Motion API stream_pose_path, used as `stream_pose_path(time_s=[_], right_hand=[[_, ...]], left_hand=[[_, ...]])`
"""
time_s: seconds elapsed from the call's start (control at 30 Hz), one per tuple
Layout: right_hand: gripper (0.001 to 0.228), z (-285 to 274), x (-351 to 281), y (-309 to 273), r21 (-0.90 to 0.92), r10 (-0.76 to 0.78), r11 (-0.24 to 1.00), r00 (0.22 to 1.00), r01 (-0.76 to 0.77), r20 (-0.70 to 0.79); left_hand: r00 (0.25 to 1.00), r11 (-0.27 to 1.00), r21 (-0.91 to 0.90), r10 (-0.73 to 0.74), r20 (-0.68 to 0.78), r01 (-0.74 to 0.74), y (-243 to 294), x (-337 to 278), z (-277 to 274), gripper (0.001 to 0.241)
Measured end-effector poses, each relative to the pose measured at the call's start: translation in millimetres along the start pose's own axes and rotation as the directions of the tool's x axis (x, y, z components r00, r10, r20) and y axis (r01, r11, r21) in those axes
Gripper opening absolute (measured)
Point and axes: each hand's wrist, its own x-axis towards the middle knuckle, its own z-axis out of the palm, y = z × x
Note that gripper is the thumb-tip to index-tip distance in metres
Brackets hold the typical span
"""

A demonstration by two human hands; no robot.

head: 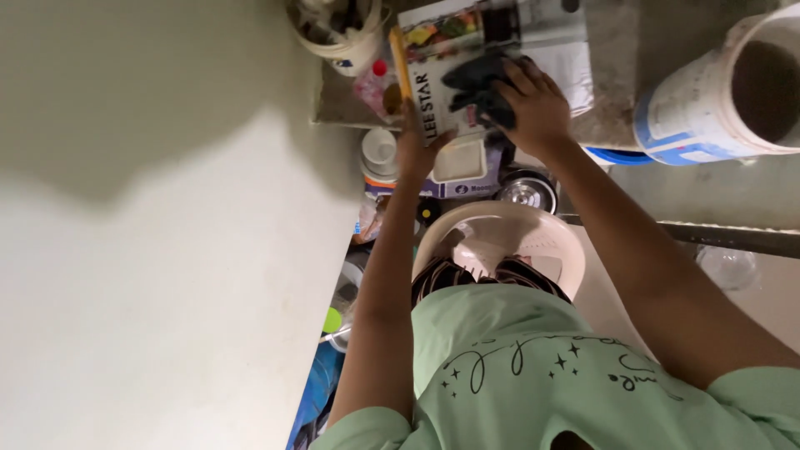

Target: The recorder is wiping down various product boxes on a storage shelf in a bathroom or utility area.

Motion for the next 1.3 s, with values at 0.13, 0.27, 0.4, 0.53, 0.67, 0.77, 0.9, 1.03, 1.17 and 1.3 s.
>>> stream_pose_path(time_s=[0.13, 0.27, 0.4, 0.53, 0.67, 0.77, 0.9, 1.03, 1.17, 1.3], right_hand=[[0.063, -10, -36, 53, -0.007, 0.232, 0.973, 0.972, -0.232, -0.032], [0.067, -9, -25, 76, 0.065, 0.389, 0.92, 0.921, -0.386, -0.032], [0.068, 12, 13, 102, 0.135, 0.4, 0.911, 0.914, -0.39, -0.064], [0.071, 27, 62, 117, 0.134, 0.471, 0.878, 0.879, -0.459, -0.075], [0.067, 37, 99, 106, 0.091, 0.483, 0.873, 0.876, -0.479, -0.019], [0.075, 23, 128, 43, 0.104, 0.445, 0.877, 0.875, -0.469, 0.193], [0.069, 52, 133, -7, -0.019, 0.233, 0.972, 0.972, -0.233, 0.025], [0.073, 34, 108, -29, 0.093, 0.134, 0.986, 0.989, -0.14, 0.066], [0.073, 2, 65, -39, 0.108, 0.133, 0.982, 0.973, -0.155, 0.19], [0.073, -9, 8, -22, 0.03, 0.105, 0.993, 0.987, -0.11, 0.123]], left_hand=[[0.996, 0.997, 0.002, 0.081, 0.022, -0.081, 15, 6, -10, 0.117], [0.991, 0.999, 0.021, -0.034, 0.132, 0.032, 31, 13, -13, 0.113], [0.989, 0.996, 0.074, -0.065, 0.133, 0.056, 24, 12, -14, 0.113], [0.993, 0.999, 0.052, 0.003, 0.121, -0.01, 22, 7, -19, 0.111], [0.99, 0.999, 0.012, -0.037, 0.134, 0.036, 30, 8, -19, 0.11], [0.987, 0.998, 0.021, -0.067, 0.145, 0.065, 29, 9, -17, 0.111], [0.99, 0.998, 0.026, -0.057, 0.126, 0.054, 21, 4, -14, 0.112], [0.993, 0.997, -0.04, -0.06, 0.101, 0.064, 16, 6, -12, 0.125], [0.997, 0.998, -0.055, -0.011, 0.076, 0.015, 3, 7, -4, 0.13], [0.997, 0.999, -0.054, 0.005, 0.079, -0.001, 18, 0, -7, 0.122]])
